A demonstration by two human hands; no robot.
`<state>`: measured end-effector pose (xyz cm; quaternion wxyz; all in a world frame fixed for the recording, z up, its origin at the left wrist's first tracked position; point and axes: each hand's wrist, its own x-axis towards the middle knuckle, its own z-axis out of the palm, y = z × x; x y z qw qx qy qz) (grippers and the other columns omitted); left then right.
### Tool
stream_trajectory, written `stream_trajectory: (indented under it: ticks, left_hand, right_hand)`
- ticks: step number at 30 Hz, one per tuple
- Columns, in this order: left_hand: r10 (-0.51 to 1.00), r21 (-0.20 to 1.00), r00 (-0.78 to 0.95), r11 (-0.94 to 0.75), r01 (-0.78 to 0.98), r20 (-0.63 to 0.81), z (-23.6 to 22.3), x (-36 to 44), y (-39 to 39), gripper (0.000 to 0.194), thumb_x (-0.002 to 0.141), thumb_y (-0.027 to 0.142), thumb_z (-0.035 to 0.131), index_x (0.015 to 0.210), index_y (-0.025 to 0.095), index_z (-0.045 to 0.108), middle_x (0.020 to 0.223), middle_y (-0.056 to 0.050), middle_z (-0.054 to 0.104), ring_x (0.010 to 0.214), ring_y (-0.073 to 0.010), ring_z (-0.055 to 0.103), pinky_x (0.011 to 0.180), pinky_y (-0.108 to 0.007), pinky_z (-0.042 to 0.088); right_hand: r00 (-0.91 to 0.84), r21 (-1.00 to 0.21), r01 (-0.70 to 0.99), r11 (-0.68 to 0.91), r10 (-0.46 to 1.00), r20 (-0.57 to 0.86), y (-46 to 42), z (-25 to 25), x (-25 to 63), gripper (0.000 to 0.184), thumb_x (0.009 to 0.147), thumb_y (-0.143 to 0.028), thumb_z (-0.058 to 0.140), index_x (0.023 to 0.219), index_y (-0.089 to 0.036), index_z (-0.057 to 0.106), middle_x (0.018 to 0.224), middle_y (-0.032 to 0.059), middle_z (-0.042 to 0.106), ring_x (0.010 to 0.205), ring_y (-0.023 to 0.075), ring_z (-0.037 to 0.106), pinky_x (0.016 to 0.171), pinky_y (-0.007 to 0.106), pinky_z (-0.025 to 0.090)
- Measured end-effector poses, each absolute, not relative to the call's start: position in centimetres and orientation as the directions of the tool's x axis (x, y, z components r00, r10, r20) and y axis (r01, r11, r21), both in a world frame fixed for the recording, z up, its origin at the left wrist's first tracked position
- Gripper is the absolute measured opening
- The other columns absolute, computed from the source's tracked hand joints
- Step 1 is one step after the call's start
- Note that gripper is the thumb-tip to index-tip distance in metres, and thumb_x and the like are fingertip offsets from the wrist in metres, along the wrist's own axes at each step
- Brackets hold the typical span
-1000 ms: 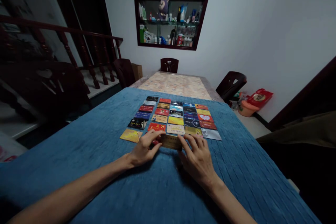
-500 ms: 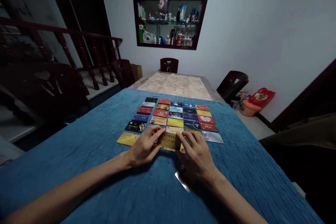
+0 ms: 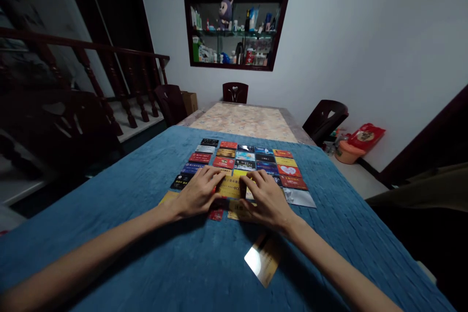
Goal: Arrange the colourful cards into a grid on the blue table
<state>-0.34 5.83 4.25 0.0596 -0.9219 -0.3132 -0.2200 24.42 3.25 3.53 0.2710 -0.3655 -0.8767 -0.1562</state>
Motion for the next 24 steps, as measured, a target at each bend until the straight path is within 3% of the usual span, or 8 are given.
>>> stream_trajectory:
  ticks: [11, 19, 24]
  left_hand:
    - [0.643, 0.003, 0.682, -0.729, 0.685, 0.348, 5.8, -0.5, 11.5, 0.048, 0.083, 0.019, 0.061, 0.128, 0.013, 0.048, 0.131, -0.016, 0.05, 0.122, -0.0315, 0.042, 0.103, -0.047, 0.041]
    - [0.677, -0.074, 0.673, -0.687, 0.723, 0.296, 6.1, -0.9, 15.5, 0.043, 0.083, 0.018, 0.058, 0.126, 0.014, 0.052, 0.13, -0.016, 0.052, 0.12, -0.0319, 0.043, 0.098, -0.048, 0.04]
    - [0.732, -0.045, 0.639, -0.649, 0.76, 0.237, 6.4, -0.5, 18.0, 0.041, 0.083, 0.019, 0.058, 0.124, 0.015, 0.054, 0.128, -0.015, 0.053, 0.119, -0.0312, 0.043, 0.095, -0.045, 0.04]
  right_hand:
    - [-0.623, 0.05, 0.718, 0.694, 0.609, 0.492, 10.2, 5.1, 23.6, 0.036, 0.085, -0.035, 0.065, 0.116, -0.016, 0.06, 0.11, 0.0143, 0.06, 0.099, 0.0291, 0.049, 0.085, 0.044, 0.048]
    - [-0.629, 0.041, 0.737, 0.675, 0.662, 0.408, 15.0, 5.3, 23.0, 0.039, 0.087, -0.036, 0.065, 0.121, -0.018, 0.062, 0.112, 0.0133, 0.061, 0.097, 0.0273, 0.05, 0.086, 0.042, 0.046]
    - [-0.582, 0.011, 0.787, 0.616, 0.738, 0.342, 17.4, 5.4, 22.5, 0.033, 0.089, -0.035, 0.065, 0.116, -0.016, 0.065, 0.114, 0.0139, 0.062, 0.099, 0.0271, 0.051, 0.088, 0.038, 0.044]
